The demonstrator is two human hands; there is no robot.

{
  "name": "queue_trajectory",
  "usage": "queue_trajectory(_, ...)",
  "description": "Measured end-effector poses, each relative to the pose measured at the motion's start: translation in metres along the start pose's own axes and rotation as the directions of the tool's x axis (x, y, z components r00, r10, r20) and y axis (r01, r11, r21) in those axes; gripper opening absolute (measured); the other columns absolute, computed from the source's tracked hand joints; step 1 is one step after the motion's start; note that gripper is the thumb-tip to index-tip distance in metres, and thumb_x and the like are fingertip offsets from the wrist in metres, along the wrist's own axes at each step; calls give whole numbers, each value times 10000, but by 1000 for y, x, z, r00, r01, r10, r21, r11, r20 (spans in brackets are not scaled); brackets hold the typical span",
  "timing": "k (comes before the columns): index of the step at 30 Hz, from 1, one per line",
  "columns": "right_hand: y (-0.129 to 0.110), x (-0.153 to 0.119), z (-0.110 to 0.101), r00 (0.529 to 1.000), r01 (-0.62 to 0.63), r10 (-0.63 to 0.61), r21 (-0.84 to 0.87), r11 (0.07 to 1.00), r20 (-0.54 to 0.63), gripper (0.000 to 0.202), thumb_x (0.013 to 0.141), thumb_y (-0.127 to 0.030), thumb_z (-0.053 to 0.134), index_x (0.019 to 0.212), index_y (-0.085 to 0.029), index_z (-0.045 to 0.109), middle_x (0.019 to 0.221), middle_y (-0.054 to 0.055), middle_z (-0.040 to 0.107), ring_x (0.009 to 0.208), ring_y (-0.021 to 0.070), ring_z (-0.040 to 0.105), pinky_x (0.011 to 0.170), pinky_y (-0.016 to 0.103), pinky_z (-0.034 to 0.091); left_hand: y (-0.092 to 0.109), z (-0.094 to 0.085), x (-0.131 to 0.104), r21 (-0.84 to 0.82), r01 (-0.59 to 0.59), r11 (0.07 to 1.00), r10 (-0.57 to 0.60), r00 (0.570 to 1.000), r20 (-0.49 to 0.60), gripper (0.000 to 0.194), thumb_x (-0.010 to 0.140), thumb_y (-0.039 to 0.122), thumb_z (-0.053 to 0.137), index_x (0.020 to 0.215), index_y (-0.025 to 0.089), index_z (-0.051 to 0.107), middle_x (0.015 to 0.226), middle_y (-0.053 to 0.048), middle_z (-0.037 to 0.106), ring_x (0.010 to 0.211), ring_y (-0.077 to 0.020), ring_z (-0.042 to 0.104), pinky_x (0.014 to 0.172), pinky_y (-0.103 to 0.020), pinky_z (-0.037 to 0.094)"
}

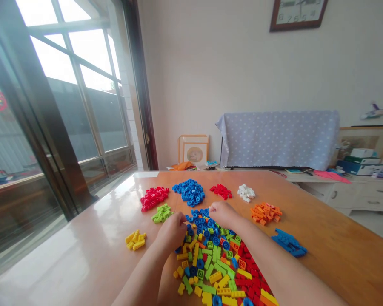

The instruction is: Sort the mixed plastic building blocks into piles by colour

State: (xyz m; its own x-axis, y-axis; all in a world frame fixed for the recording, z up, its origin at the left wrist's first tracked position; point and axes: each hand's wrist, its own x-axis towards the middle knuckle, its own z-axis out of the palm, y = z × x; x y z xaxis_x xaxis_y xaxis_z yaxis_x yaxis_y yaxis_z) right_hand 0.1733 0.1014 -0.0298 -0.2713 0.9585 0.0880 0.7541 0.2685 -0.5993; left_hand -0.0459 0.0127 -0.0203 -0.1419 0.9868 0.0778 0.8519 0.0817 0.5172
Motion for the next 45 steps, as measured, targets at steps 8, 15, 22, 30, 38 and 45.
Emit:
queue_trajectory(8, -12, -34, -1, 995, -11, -1, 117, 993, 100, 244, 766, -231, 525, 924, -205, 709, 666, -17, 662, 594, 127, 568, 543, 206, 363, 1, 6, 1, -70, -112, 991, 111, 994, -15, 202, 781, 105, 490, 870, 207, 641, 930, -56, 713, 855, -184, 640, 710, -240, 433)
queue_trajectory(15, -20, -51, -4, 1000, -3, -2, 190, 982, 26, 245, 790, -232, 519, 951, -199, 700, 689, -19, 654, 593, 118, 563, 560, 208, 384, 6, 2, -1, -47, -123, 991, 124, 992, 18, 242, 807, 117, 499, 955, 211, 666, 998, -55, 721, 903, -182, 642, 733, -229, 439)
queue_trajectory(22, -21, -67, -7, 986, 140, -140, 9, 990, 88, 137, 761, -230, 586, 848, -215, 690, 677, -24, 637, 643, 132, 551, 579, 220, 347, 7, 0, -3, -23, -175, 984, 175, 984, -3, 218, 801, 120, 523, 936, 216, 665, 972, -54, 715, 915, -190, 637, 743, -233, 439)
queue_trajectory(30, -29, -71, -3, 979, 184, -174, -99, 978, 105, 119, 774, -287, 624, 860, -239, 691, 703, -20, 624, 681, 144, 550, 632, 237, 340, -1, 5, 3, -14, -131, 991, 131, 991, -8, 243, 784, 86, 521, 944, 201, 664, 995, -60, 713, 902, -184, 635, 723, -234, 433)
queue_trajectory(38, -34, -67, -5, 982, 182, -175, -106, 978, 72, 138, 806, -279, 578, 860, -244, 699, 720, -12, 638, 703, 149, 564, 608, 237, 321, -3, 4, 2, 5, -132, 991, 132, 991, -13, 250, 797, 109, 492, 951, 209, 662, 1019, -68, 708, 918, -190, 636, 743, -243, 444)
queue_trajectory(45, -65, -30, -9, 981, 194, -185, -293, 936, 57, 282, 894, -312, 487, 1035, -259, 725, 1030, 57, 733, 951, 218, 637, 742, 265, 399, -3, -1, 2, -11, -67, 998, 67, 997, -31, 229, 836, 129, 477, 950, 206, 660, 1005, -75, 716, 902, -189, 648, 730, -241, 443)
